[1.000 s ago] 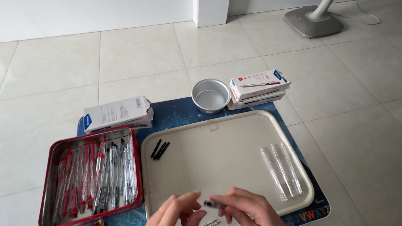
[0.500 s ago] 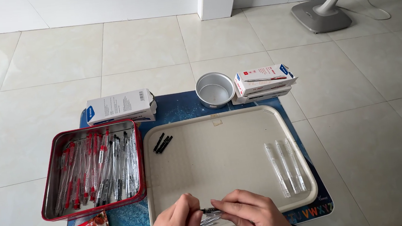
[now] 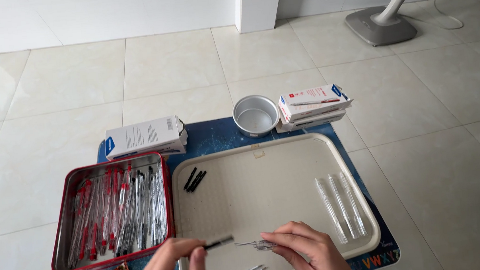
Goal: Assembling pens by inserting ink refills into barrels and then placing each pen into a plastic sleeve.
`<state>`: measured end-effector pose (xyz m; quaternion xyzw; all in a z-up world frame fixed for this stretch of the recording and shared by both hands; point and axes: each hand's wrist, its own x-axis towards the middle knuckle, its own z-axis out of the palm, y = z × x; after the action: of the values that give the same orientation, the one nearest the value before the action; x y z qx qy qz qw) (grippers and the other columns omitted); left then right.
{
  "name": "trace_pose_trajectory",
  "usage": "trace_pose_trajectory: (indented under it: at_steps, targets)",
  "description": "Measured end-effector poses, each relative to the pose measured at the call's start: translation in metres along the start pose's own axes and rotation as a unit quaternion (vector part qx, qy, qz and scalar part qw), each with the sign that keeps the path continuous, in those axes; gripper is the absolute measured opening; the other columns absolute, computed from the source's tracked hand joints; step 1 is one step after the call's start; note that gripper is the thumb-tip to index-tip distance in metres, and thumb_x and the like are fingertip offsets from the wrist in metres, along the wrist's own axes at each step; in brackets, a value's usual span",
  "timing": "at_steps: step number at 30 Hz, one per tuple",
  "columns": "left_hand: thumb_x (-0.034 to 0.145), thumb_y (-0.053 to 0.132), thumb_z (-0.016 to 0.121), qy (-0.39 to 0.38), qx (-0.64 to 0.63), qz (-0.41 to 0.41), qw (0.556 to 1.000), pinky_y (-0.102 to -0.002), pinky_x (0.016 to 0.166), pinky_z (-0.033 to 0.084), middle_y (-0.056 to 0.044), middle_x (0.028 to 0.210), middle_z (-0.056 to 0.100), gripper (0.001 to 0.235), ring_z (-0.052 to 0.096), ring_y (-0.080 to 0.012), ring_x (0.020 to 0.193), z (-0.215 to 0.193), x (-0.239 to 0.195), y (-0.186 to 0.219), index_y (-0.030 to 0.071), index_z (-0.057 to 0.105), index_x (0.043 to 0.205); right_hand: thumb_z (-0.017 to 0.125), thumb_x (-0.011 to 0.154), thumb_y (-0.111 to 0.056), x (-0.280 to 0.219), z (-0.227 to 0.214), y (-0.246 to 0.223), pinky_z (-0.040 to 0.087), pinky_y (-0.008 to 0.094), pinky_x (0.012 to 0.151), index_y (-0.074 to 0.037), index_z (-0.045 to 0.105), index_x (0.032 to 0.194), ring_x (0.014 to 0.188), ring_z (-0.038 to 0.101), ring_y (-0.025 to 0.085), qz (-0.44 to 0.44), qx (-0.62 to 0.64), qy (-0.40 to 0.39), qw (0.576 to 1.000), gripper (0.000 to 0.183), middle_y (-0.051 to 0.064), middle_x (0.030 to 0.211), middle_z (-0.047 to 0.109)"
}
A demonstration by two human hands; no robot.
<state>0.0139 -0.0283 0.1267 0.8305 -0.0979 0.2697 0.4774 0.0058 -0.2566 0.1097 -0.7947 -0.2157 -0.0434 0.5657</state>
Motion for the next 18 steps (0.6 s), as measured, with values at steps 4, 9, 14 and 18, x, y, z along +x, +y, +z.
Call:
trace_pose_trajectory:
  at_steps: [4,9,14,18]
  targets:
    - [0.078,0.010,0.066,-0.053,0.065,-0.002,0.996,-0.020,0.059,0.055,0.002,0.077,0.073,0.011,0.067,-0.0068,0.061,0.005,0.023,-0.022,0.011,0.070,0.088,0.063,0.083,0.000,0.001,-0.008,0.012,0.056,0.022,0.070,-0.008,0.069,0.115,0.078,0.069,0.013,0.031,-0.044,0.003,0.999,0.034,0.004,0.091,0.068]
    - [0.065,-0.006,0.061,-0.244,0.240,0.151,0.927,-0.043,0.064,0.052,-0.015,0.103,0.060,0.047,0.059,-0.0333,0.086,0.044,0.027,-0.090,0.000,0.057,0.112,0.066,0.082,-0.005,-0.002,-0.012,0.036,0.054,0.025,0.069,-0.012,0.067,0.117,0.080,0.065,0.014,-0.002,-0.165,-0.015,0.986,0.036,0.001,0.093,0.066]
    - [0.078,0.000,0.053,-0.240,0.245,0.204,0.917,-0.038,0.076,0.053,-0.015,0.115,0.057,0.030,0.054,-0.0304,0.104,0.049,0.031,-0.076,0.000,0.058,0.108,0.051,0.081,0.014,0.014,-0.016,0.024,0.041,0.039,0.077,-0.007,0.069,0.102,0.073,0.057,0.018,-0.212,-0.413,0.028,0.885,0.035,0.004,0.087,0.058]
    - [0.084,0.006,0.057,-0.356,-0.120,-0.051,0.925,-0.025,0.067,0.057,-0.002,0.105,0.071,0.039,0.071,-0.0083,0.074,0.035,0.019,-0.029,0.010,0.054,0.122,0.059,0.086,0.001,0.014,-0.014,0.007,0.033,0.051,0.091,-0.010,0.065,0.103,0.085,0.059,0.017,-0.239,-0.457,0.013,0.857,0.022,0.003,0.096,0.060]
